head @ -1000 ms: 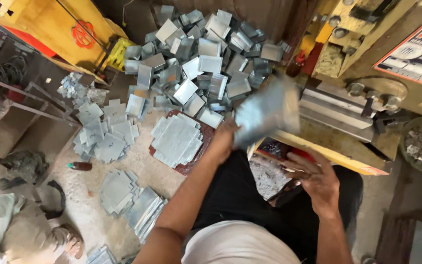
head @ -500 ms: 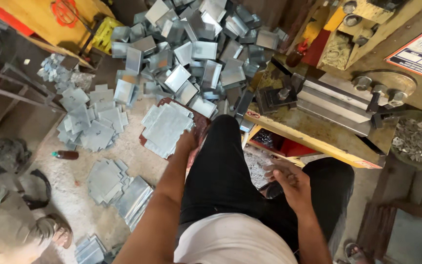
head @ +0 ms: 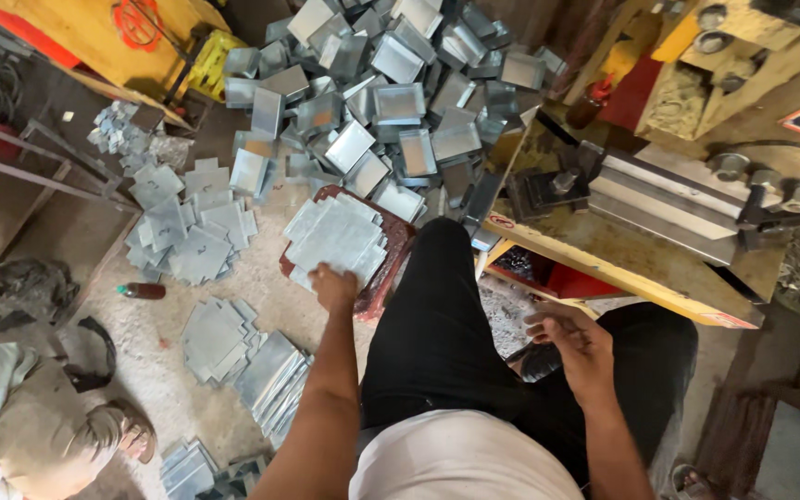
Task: The person sits on the floor and repeatedly places flat metal sheets into a hydraulic press machine. They operate the press to bend the sheets, then remove the finished pieces and place them into a pile on the floor.
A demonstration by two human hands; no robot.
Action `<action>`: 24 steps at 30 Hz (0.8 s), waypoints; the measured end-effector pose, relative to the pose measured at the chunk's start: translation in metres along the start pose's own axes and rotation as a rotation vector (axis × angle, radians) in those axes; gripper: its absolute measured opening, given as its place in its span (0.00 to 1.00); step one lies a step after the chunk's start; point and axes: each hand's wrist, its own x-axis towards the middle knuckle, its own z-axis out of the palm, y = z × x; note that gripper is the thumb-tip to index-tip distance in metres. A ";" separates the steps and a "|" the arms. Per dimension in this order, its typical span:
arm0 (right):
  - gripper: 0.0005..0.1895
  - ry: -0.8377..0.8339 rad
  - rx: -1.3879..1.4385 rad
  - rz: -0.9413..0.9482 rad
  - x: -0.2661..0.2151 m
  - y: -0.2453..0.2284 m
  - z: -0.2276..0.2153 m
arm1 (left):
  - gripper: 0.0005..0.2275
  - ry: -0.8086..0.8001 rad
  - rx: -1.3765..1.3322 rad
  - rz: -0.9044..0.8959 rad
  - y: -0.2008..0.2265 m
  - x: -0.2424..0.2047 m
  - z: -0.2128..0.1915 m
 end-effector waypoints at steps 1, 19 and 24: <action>0.14 0.009 0.005 0.006 0.001 0.002 0.001 | 0.24 0.003 -0.124 -0.163 -0.008 0.000 -0.003; 0.10 0.089 0.144 0.031 -0.004 0.006 -0.005 | 0.20 -0.161 -1.144 -0.761 -0.021 0.008 -0.010; 0.09 0.080 0.147 0.043 -0.002 0.007 -0.004 | 0.16 -0.217 -1.061 -0.480 -0.001 0.022 -0.010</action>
